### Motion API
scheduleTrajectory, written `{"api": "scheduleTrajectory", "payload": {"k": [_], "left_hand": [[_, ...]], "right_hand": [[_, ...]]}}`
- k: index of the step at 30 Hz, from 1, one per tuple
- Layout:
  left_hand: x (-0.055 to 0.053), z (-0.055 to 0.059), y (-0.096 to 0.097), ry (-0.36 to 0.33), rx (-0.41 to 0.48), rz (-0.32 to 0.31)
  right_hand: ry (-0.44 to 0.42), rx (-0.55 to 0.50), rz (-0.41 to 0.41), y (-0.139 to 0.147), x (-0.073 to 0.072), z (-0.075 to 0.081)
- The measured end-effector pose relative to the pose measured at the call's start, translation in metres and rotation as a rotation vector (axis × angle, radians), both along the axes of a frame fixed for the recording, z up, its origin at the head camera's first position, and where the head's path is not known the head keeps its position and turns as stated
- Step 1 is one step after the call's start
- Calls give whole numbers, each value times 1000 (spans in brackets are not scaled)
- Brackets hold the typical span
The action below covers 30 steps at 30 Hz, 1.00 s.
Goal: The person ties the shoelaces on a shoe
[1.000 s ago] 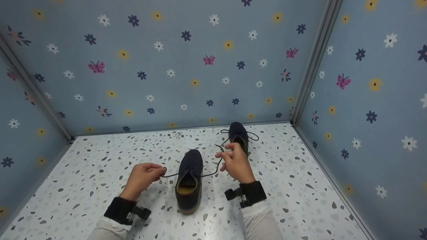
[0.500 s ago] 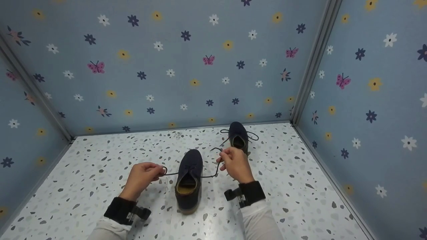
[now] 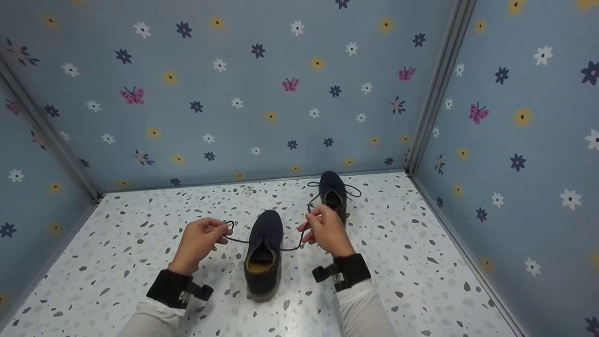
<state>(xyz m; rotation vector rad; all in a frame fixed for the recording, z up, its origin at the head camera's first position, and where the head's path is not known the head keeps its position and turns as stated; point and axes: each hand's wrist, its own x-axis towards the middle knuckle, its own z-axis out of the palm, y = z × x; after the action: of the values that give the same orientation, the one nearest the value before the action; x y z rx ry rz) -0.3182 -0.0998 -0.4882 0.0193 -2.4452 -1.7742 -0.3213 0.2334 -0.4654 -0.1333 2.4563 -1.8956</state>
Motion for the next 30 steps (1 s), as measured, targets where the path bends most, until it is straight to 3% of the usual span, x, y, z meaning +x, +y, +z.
{"api": "scheduleTrajectory", "payload": {"k": [14, 21, 25, 30], "left_hand": [[-21, 25, 21, 32, -65, -90], [-27, 41, 41, 100, -121, -137], [-24, 49, 54, 180, -142, -216], [-18, 52, 65, 253, -120, -402]], "right_hand": [[1, -68, 45, 0, 0, 4], [20, -69, 17, 2, 3, 6], [30, -73, 8, 4, 3, 6], [32, -85, -13, 6, 2, 4]]}}
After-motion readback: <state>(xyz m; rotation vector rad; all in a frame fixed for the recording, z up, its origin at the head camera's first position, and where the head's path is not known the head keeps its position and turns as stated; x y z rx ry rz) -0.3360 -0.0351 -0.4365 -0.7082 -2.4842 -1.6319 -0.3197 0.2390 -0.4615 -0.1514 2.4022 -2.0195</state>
